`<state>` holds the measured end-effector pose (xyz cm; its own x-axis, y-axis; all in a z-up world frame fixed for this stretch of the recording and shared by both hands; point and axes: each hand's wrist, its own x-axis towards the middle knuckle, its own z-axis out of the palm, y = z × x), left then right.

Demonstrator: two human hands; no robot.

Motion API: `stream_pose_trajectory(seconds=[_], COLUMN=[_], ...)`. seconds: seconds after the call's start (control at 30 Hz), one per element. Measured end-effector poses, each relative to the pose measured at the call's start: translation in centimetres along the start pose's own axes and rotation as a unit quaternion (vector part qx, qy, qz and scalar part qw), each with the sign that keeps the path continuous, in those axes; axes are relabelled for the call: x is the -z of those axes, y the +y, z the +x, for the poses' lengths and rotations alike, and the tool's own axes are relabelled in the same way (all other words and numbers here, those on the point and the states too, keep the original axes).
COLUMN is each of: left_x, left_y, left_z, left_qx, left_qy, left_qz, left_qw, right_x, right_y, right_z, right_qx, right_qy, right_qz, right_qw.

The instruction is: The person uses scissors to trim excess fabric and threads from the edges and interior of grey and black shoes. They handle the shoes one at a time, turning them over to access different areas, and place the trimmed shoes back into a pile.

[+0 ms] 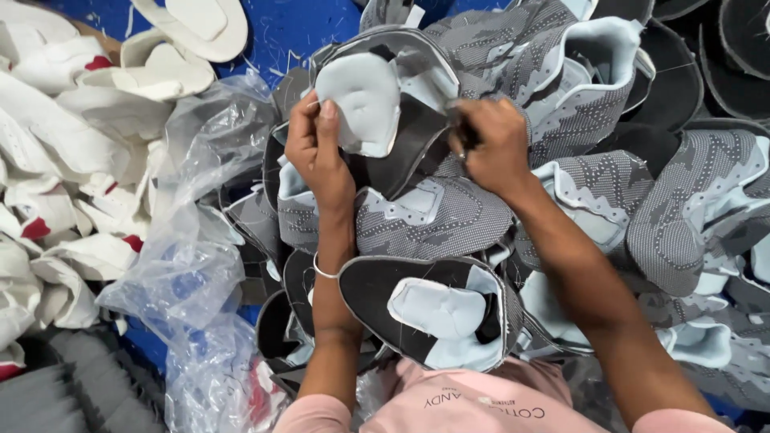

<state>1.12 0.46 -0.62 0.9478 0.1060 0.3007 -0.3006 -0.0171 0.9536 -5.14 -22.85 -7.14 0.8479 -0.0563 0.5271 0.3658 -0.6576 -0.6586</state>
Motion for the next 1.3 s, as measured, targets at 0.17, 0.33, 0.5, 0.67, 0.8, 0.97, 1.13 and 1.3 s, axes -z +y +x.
stream_pose_trajectory(seconds=[0.17, 0.33, 0.5, 0.67, 0.8, 0.97, 1.13, 1.3], left_x=[-1.5, -1.3, -0.5, -2.6, -3.0, -3.2, -2.2, -0.5], left_y=[3.6, 2.5, 1.5, 4.8, 4.2, 2.7, -0.1, 2.7], left_z=[0.4, 0.6, 1.8, 0.7, 0.2, 0.5, 1.5, 0.6], left_qx=[-0.017, -0.097, -0.167, -0.326, 0.039, -0.085, -0.011, 0.159], left_qy=[-0.061, -0.227, 0.066, 0.028, -0.43, -0.255, -0.272, -0.279], left_qz=[-0.014, 0.107, 0.451, 0.518, 0.232, 0.345, 0.501, 0.019], left_qw=[0.998, 0.963, 0.874, 0.79, 0.871, 0.899, 0.822, 0.947], right_x=[1.8, 1.3, 1.1, 1.3, 2.0, 1.5, 1.6, 0.2], right_y=[-0.7, -1.2, -0.6, -0.5, -1.0, -0.9, -1.7, 0.0], right_z=[1.6, 1.0, 0.4, 0.4, 0.7, 0.3, 0.3, -0.2], right_qx=[-0.211, -0.247, -0.234, -0.22, -0.239, -0.214, -0.217, -0.25], right_qy=[-0.029, -0.043, 0.009, 0.015, -0.001, -0.006, -0.073, 0.06], right_qz=[0.459, 0.431, 0.39, 0.415, 0.39, 0.399, 0.322, 0.426], right_qw=[0.862, 0.867, 0.891, 0.883, 0.889, 0.892, 0.919, 0.868])
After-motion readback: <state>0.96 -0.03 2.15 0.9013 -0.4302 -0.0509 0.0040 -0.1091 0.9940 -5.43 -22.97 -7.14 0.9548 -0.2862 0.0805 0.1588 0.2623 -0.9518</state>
